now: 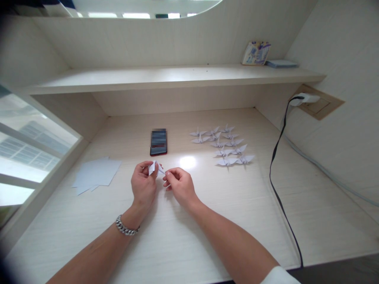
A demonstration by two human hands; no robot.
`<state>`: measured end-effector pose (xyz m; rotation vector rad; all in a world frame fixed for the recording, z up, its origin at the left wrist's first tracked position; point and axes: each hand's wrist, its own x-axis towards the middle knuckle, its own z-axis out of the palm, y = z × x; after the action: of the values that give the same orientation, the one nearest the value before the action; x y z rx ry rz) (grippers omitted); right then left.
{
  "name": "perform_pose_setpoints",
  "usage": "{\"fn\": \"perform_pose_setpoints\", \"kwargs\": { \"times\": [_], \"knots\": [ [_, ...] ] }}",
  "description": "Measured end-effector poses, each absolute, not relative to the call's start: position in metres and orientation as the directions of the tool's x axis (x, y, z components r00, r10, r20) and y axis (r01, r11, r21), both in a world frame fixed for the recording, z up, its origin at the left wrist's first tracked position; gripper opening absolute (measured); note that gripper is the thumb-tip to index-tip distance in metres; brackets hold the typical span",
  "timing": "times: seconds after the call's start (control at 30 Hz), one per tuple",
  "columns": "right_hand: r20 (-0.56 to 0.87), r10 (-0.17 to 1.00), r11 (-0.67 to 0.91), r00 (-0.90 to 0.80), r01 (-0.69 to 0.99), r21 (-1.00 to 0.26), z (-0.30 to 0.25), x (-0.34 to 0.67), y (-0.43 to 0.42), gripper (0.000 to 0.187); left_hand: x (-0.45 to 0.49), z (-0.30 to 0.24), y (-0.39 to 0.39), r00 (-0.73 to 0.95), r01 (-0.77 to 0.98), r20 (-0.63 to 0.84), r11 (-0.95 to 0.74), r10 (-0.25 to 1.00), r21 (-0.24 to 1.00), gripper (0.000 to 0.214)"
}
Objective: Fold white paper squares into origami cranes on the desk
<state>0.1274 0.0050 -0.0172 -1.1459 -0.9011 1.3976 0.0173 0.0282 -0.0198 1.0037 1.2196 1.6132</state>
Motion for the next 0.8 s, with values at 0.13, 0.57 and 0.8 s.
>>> {"fn": "perform_pose_setpoints", "kwargs": {
  "times": [0.13, 0.57, 0.8],
  "knots": [
    [-0.091, 0.995, -0.087, 0.038, -0.098, -0.991, -0.0152, 0.1289, 0.0034, 0.022, 0.0187, -0.0192, 0.0253, -0.280, -0.116, 0.116, -0.153, 0.953, 0.981, 0.028],
    [-0.164, 0.986, -0.157, 0.014, -0.229, -0.961, -0.0190, 0.1276, 0.0073, 0.016, 0.0165, -0.0214, 0.0302, -0.312, -0.204, 0.083, -0.152, 0.947, 0.967, 0.031],
    [-0.133, 0.991, -0.133, -0.014, -0.202, -0.970, -0.0170, 0.1277, 0.0048, 0.022, 0.0180, -0.0234, 0.0272, -0.269, -0.168, 0.096, -0.145, 0.958, 0.975, 0.033]
  ]
}}
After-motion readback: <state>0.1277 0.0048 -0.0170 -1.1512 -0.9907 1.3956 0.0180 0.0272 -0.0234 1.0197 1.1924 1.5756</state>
